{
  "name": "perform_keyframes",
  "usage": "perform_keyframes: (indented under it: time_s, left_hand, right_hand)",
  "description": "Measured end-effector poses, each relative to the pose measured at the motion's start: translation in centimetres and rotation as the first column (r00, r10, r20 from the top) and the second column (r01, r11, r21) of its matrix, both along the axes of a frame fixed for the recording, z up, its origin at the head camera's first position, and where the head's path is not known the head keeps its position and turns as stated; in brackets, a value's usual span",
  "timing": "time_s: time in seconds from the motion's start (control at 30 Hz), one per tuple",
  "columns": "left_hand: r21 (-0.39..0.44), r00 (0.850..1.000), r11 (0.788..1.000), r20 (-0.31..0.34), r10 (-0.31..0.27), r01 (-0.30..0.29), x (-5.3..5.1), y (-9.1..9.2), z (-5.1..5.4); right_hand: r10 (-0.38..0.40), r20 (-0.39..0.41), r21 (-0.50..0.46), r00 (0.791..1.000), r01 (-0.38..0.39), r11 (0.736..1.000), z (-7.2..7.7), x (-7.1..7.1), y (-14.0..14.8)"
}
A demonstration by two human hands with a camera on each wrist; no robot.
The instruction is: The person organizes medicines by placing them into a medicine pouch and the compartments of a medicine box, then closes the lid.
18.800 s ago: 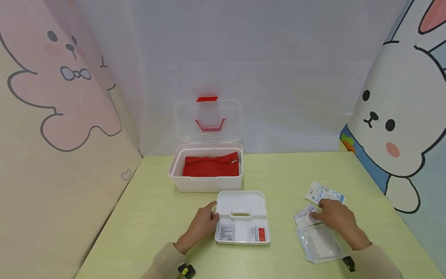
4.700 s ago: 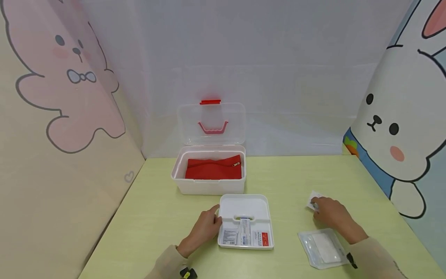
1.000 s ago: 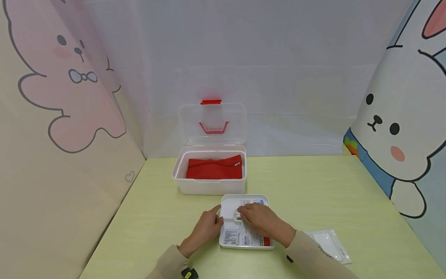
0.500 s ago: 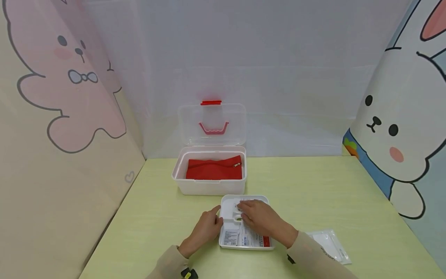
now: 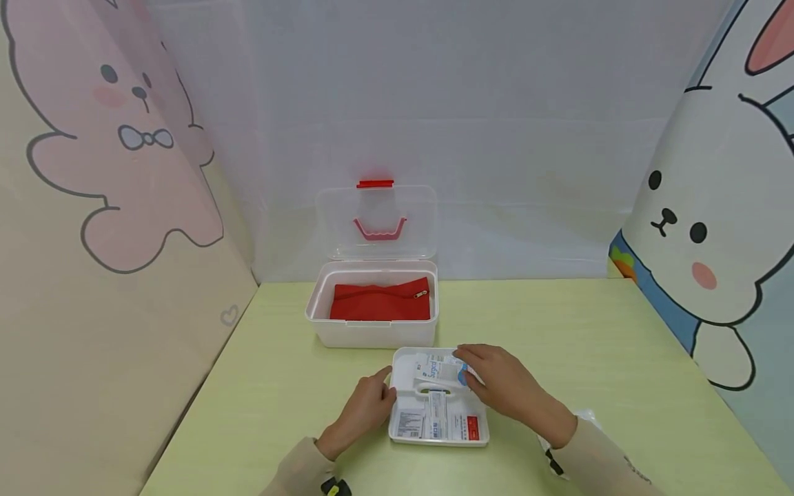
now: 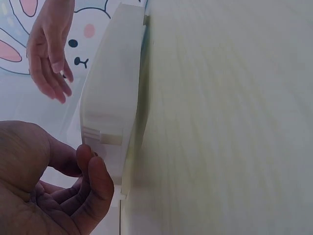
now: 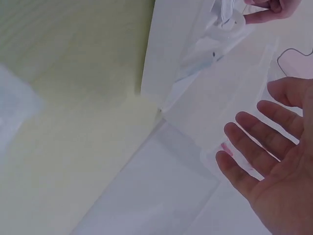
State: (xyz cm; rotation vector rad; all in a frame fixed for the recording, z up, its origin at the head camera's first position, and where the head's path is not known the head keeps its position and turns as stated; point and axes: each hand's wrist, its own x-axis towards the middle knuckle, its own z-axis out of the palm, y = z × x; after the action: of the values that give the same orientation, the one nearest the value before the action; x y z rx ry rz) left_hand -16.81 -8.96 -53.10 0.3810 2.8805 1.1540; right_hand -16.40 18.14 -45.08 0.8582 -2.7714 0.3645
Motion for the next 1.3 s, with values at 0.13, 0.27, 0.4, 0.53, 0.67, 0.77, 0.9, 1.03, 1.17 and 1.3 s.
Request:
perform_keyframes:
  time_s: [0.13,0.27,0.4,0.53,0.67,0.77,0.9,1.03,1.17,1.3]
  left_hand:
    - [-0.004,1.0,1.0,0.001,-0.003,0.003,0.1,0.0,0.1]
    - [-0.005,1.0,1.0,0.007,-0.002,0.002,0.2,0.0,0.3]
    - [-0.013,1.0,1.0,0.012,0.0,0.0,0.2,0.0,0.4]
    - [-0.011,1.0,1.0,0.012,0.0,0.0,0.2,0.0,0.4]
    - [-0.008,1.0,1.0,0.015,0.003,-0.003,0.2,0.1,0.3]
    - [-0.009,1.0,1.0,0.008,0.002,-0.002,0.2,0.1,0.3]
    - [-0.008,1.0,1.0,0.018,-0.004,0.004,0.1,0.1,0.2]
    - [-0.006,1.0,1.0,0.028,-0.005,0.005,0.1,0.1,0.2]
    - [-0.009,1.0,1.0,0.023,0.004,-0.003,0.2,0.1,0.3]
    - [-0.015,1.0,1.0,0.006,0.005,-0.004,0.2,0.1,0.2]
  right_hand:
    - [-0.023,0.043,0.025,0.999,0.021,0.999,0.6,0.4,2.5]
    - [-0.056,0.091,0.052,0.994,0.051,0.997,1.2,1.0,5.1]
    - [-0.07,0.119,0.065,0.99,0.062,0.996,1.6,1.4,7.2]
    - [-0.095,0.174,0.085,0.98,0.081,0.993,1.4,1.6,8.6]
    - [-0.115,0.25,0.105,0.961,0.091,0.99,1.1,2.0,9.6]
    - [-0.113,0.292,0.111,0.95,0.084,0.99,0.7,2.3,10.4]
    - [-0.123,0.331,0.119,0.936,0.088,0.989,-0.2,2.6,11.6]
    - [-0.132,0.348,0.128,0.928,0.092,0.987,-1.2,3.1,13.0]
    - [-0.13,0.337,0.13,0.933,0.09,0.987,-2.2,3.4,14.0]
    - [-0.141,0.352,0.122,0.925,0.104,0.987,-2.9,3.5,14.2]
